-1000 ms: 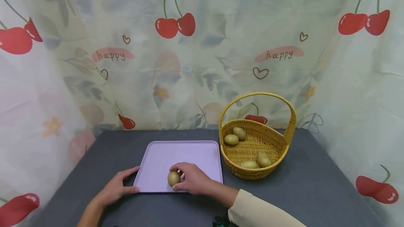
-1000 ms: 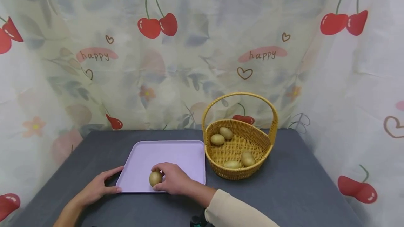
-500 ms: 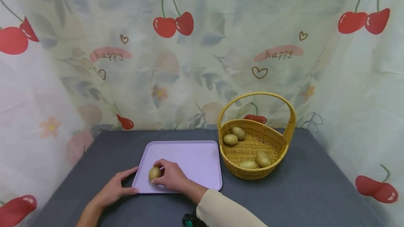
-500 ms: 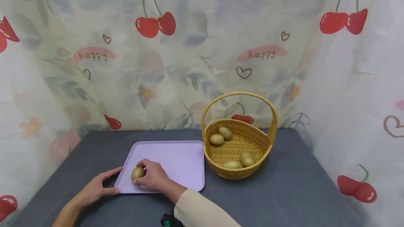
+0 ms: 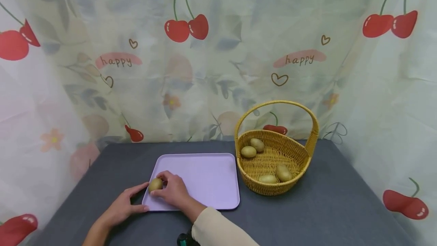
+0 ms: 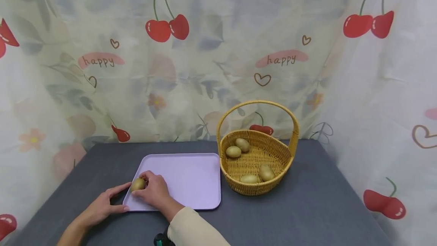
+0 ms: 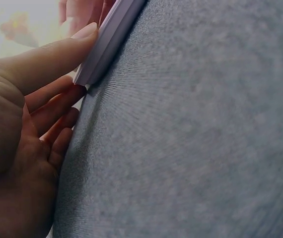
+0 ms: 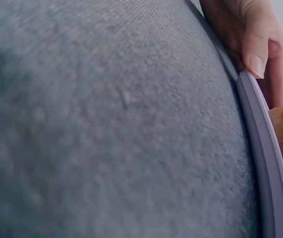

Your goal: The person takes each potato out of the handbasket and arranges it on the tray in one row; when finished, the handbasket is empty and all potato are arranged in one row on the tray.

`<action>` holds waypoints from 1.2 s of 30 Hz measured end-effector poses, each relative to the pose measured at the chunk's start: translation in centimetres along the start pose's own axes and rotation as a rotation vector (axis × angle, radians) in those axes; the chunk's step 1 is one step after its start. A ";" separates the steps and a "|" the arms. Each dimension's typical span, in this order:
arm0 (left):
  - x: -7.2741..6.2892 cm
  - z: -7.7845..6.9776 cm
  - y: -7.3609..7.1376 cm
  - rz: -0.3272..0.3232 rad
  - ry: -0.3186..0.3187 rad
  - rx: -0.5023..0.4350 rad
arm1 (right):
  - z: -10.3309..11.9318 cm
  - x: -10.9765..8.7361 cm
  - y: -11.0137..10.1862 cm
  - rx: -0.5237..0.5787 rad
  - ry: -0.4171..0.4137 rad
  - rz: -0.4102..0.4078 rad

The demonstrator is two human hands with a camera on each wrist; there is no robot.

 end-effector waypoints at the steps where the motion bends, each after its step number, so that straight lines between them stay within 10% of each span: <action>1: 0.0 -0.1 -0.1 0.000 0.002 -0.003 | 0.0 0.1 0.0 -0.010 0.005 0.001; 36: -0.1 -0.2 0.0 -0.021 0.018 0.032 | 0.3 -0.7 -0.4 -0.040 0.020 0.007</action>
Point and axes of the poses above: each hand's wrist, its own x-axis towards the middle knuckle, its own y-axis out of the palm, z = x × y, the point moved 6 cm from there along x, towards the middle knuckle, and after that the axes turned 2 degrees about z, right-handed, at the moved point
